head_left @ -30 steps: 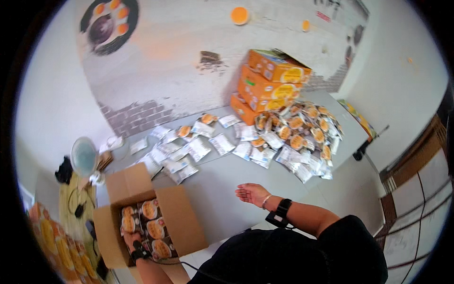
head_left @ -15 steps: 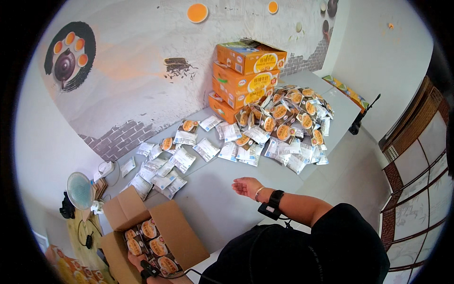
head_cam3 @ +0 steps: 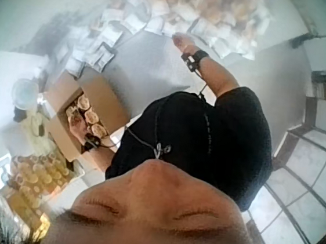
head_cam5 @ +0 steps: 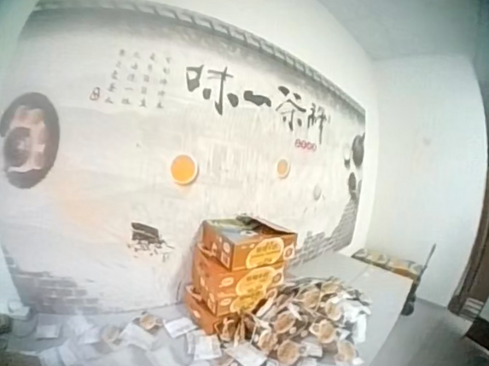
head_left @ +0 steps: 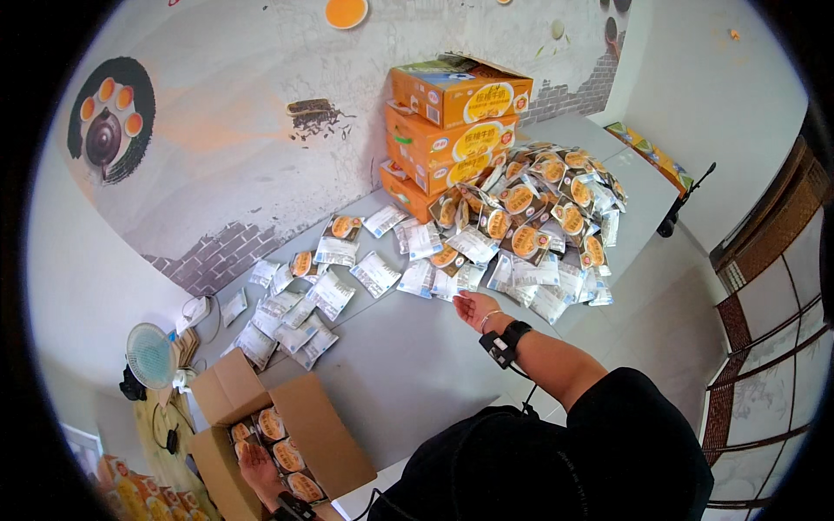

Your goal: The person puts individual snack packets from a large pile on a table into a cardboard box.

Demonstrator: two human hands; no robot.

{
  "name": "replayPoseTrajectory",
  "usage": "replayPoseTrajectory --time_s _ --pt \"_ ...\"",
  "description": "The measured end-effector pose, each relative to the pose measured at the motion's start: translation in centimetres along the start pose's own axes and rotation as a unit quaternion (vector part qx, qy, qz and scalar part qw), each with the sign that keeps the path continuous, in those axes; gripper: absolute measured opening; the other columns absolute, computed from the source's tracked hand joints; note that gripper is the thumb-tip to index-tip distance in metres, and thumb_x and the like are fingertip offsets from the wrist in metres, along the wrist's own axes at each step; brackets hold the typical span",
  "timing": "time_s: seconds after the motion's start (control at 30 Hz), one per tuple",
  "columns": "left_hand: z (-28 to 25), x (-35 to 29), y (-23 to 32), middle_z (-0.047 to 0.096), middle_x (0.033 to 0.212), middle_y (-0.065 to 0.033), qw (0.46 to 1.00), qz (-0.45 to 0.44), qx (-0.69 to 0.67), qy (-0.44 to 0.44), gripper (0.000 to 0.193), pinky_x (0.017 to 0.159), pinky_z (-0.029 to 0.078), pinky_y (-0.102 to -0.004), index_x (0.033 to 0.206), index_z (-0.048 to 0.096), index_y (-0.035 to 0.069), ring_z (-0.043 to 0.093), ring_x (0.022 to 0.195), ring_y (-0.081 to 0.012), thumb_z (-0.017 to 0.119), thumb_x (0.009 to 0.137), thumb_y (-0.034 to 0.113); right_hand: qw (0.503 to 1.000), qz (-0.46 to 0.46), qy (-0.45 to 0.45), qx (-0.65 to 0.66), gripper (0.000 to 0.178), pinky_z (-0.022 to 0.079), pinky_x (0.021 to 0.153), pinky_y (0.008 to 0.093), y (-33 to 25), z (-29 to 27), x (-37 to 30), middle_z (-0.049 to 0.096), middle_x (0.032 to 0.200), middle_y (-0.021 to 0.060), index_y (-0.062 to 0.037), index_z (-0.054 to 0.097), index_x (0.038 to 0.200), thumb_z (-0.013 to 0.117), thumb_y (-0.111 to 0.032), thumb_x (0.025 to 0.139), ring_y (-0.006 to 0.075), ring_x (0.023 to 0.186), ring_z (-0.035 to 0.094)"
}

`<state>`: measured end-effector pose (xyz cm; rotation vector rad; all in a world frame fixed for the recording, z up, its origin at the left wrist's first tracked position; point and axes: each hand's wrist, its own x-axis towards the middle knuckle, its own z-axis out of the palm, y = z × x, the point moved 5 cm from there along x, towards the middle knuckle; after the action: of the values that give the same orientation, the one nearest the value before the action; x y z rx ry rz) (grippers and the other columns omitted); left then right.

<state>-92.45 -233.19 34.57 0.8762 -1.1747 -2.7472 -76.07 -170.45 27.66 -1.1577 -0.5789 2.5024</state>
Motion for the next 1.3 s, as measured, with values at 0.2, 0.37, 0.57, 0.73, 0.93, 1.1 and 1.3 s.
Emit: replayPoseTrajectory --time_s 0.2,0.37,0.57,0.73,0.93,1.1,1.3 --pt "4.0 -4.6 -3.3 0.058 0.102 -0.0111 0.986 -0.031 0.011 -0.165 0.031 0.086 0.044 -0.0352 0.112 0.052 -0.001 0.054 0.098 -0.0217 0.043 0.090 0.020 0.998 -0.032 0.060 0.018 0.015 0.051 0.061 0.0316 -2.3 -2.8 5.6 0.060 0.082 0.0116 -0.0037 0.049 0.095 0.052 -0.015 0.086 0.0202 0.070 0.061" --pt "6.8 -8.3 -7.3 0.059 0.098 -0.0091 0.974 -0.102 0.026 -0.203 0.030 0.082 0.046 -0.0330 0.111 0.053 0.002 0.055 0.092 -0.0202 0.043 0.089 0.021 0.997 -0.005 0.073 0.025 0.022 0.049 0.054 0.0321 -4.2 -4.4 9.4 0.059 0.078 0.0090 -0.0047 0.048 0.092 0.052 -0.025 0.087 0.0204 0.064 0.059" --pt "6.7 -10.7 -11.5 0.059 0.098 -0.0090 0.959 -0.184 0.019 -0.215 0.031 0.083 0.045 -0.0347 0.109 0.054 0.001 0.055 0.093 -0.0214 0.044 0.089 0.023 0.993 -0.023 0.114 0.011 0.036 0.048 0.051 0.0329 -5.2 -3.7 10.3 0.056 0.062 0.0085 -0.0017 0.051 0.079 0.054 -0.037 0.085 0.0226 0.058 0.058" --pt "8.2 -13.3 -13.5 0.059 0.097 -0.0094 0.958 -0.202 0.051 -0.198 0.032 0.083 0.046 -0.0355 0.110 0.053 0.002 0.055 0.095 -0.0224 0.043 0.091 0.025 0.992 0.008 0.124 0.012 0.035 0.049 0.052 0.0345 -6.2 -4.1 12.3 0.056 0.065 0.0093 -0.0035 0.051 0.083 0.056 -0.038 0.084 0.0235 0.060 0.059" --pt "8.4 -14.2 -14.3 0.059 0.094 -0.0096 0.956 -0.225 0.054 -0.178 0.032 0.082 0.046 -0.0353 0.110 0.053 0.002 0.056 0.094 -0.0228 0.042 0.091 0.026 0.991 -0.019 0.136 -0.003 0.021 0.050 0.053 0.0311 -6.5 -3.8 13.0 0.058 0.072 0.0088 -0.0037 0.051 0.085 0.057 -0.024 0.085 0.0213 0.065 0.060" --pt "9.0 -14.7 -14.8 0.059 0.095 -0.0098 0.949 -0.241 0.062 -0.192 0.032 0.083 0.046 -0.0353 0.110 0.053 0.002 0.056 0.094 -0.0225 0.042 0.091 0.026 0.996 -0.060 0.052 -0.050 0.018 0.052 0.058 0.0295 -7.5 -4.1 13.4 0.058 0.081 0.0092 -0.0036 0.049 0.091 0.057 -0.018 0.085 0.0225 0.071 0.061" --pt "9.4 -15.3 -14.9 0.060 0.098 -0.0106 0.943 -0.248 0.074 -0.211 0.034 0.084 0.046 -0.0356 0.109 0.055 0.002 0.057 0.094 -0.0239 0.040 0.092 0.027 0.991 -0.123 0.050 -0.005 0.024 0.052 0.060 0.0287 -8.1 -1.6 9.9 0.053 0.097 0.0122 -0.0015 0.042 0.100 0.054 -0.017 0.087 0.0268 0.079 0.061"
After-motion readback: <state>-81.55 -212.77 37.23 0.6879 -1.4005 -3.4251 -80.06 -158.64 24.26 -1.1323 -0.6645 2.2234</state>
